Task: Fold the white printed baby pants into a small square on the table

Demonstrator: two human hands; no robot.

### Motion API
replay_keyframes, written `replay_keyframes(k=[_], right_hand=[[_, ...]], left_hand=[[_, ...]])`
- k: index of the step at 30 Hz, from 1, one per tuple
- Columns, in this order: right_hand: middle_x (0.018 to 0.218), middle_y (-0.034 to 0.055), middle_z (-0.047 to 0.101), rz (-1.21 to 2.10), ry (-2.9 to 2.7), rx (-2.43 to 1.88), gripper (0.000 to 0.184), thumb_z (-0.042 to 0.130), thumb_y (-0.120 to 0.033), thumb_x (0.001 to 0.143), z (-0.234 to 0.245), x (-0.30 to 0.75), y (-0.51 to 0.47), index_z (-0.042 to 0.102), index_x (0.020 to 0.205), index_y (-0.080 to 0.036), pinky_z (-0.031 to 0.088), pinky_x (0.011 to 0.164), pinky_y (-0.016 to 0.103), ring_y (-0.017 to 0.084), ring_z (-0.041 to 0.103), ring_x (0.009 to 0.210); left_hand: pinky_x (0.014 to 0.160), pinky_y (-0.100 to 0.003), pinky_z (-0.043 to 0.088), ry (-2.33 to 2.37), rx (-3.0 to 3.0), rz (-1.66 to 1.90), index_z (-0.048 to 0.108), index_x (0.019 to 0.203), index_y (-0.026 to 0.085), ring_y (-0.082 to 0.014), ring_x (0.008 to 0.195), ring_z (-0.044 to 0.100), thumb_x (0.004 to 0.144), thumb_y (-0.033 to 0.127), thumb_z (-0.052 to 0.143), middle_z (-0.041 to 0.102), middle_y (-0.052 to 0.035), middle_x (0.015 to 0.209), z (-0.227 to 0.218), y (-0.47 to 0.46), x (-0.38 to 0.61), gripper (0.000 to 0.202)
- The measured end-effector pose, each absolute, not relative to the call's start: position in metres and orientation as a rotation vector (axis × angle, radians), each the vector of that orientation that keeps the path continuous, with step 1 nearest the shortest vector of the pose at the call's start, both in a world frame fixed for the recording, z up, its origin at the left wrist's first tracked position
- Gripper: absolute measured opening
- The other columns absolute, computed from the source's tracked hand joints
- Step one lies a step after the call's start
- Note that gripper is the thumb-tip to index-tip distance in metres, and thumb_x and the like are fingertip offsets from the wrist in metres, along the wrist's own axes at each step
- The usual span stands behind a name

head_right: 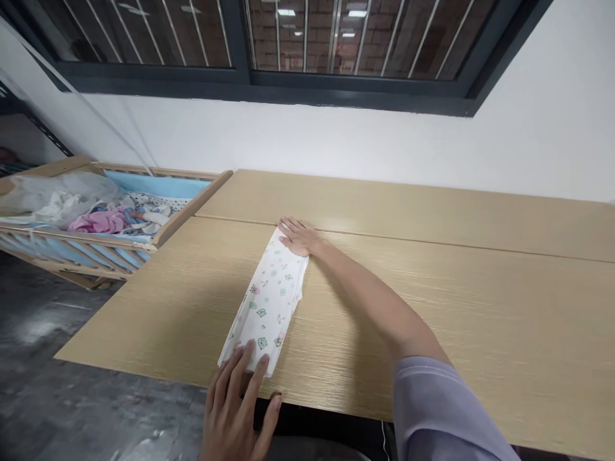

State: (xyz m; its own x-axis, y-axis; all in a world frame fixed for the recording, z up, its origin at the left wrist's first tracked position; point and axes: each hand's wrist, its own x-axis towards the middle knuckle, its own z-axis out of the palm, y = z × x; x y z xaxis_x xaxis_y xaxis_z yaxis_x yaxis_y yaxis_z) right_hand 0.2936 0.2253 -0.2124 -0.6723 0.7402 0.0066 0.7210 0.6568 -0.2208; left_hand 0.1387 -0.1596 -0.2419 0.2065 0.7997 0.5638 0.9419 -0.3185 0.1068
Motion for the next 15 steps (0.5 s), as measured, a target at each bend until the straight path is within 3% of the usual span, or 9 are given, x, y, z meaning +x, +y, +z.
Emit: replay_keyframes(k=[5, 8, 11, 13, 15], right_hand=[[0.17, 0.0139, 0.007, 0.25, -2.652, -1.124, 0.069, 0.03, -0.051, 0.104, -0.196, 0.288, 0.19, 0.019, 0.162, -0.015, 0.008, 0.125, 0.054, 0.031, 0.004, 0.157], [0.161, 0.0196, 0.032, 0.274, -2.554, -0.997, 0.055, 0.042, -0.042, 0.102, -0.177, 0.285, 0.135, 0.043, 0.15, -0.015, 0.028, 0.118, 0.059, 0.036, 0.03, 0.148], [0.123, 0.0139, 0.066, 0.495, -2.664, -0.714, 0.038, 0.038, -0.036, 0.105, -0.165, 0.291, 0.066, 0.065, 0.122, -0.015, 0.051, 0.099, 0.044, 0.025, 0.061, 0.112], [0.115, 0.0093, 0.071, 0.594, -2.825, -0.444, 0.039, 0.035, -0.035, 0.106, -0.164, 0.302, 0.021, 0.068, 0.117, -0.018, 0.053, 0.096, 0.038, 0.021, 0.064, 0.106], [0.125, 0.0115, 0.069, 0.506, -2.875, -0.346, 0.041, 0.041, -0.042, 0.105, -0.169, 0.316, -0.016, 0.066, 0.126, -0.017, 0.05, 0.103, 0.039, 0.023, 0.062, 0.119]], left_hand=[[0.1, -0.043, 0.049, -1.68, -2.233, -0.847, 0.057, 0.134, 0.02, -0.0305, 0.127, 0.059, 0.091, 0.029, 0.061, 0.064, -0.0138, 0.138, -0.223, -0.151, 0.128, 0.043], [0.099, -0.04, 0.049, -1.588, -2.308, -0.898, 0.058, 0.13, 0.018, -0.0272, 0.122, 0.062, 0.094, 0.025, 0.057, 0.067, -0.0129, 0.133, -0.211, -0.14, 0.11, 0.037], [0.1, -0.039, 0.049, -1.433, -2.455, -0.88, 0.061, 0.124, 0.017, -0.026, 0.121, 0.062, 0.094, 0.019, 0.058, 0.068, -0.0129, 0.131, -0.205, -0.129, 0.09, 0.03], [0.099, -0.038, 0.051, -1.336, -2.566, -0.823, 0.061, 0.125, 0.016, -0.0252, 0.12, 0.063, 0.094, 0.018, 0.058, 0.069, -0.0134, 0.13, -0.203, -0.124, 0.08, 0.032], [0.098, -0.037, 0.053, -1.26, -2.636, -0.779, 0.06, 0.128, 0.015, -0.0251, 0.119, 0.064, 0.094, 0.021, 0.059, 0.069, -0.0143, 0.13, -0.202, -0.121, 0.075, 0.035]])
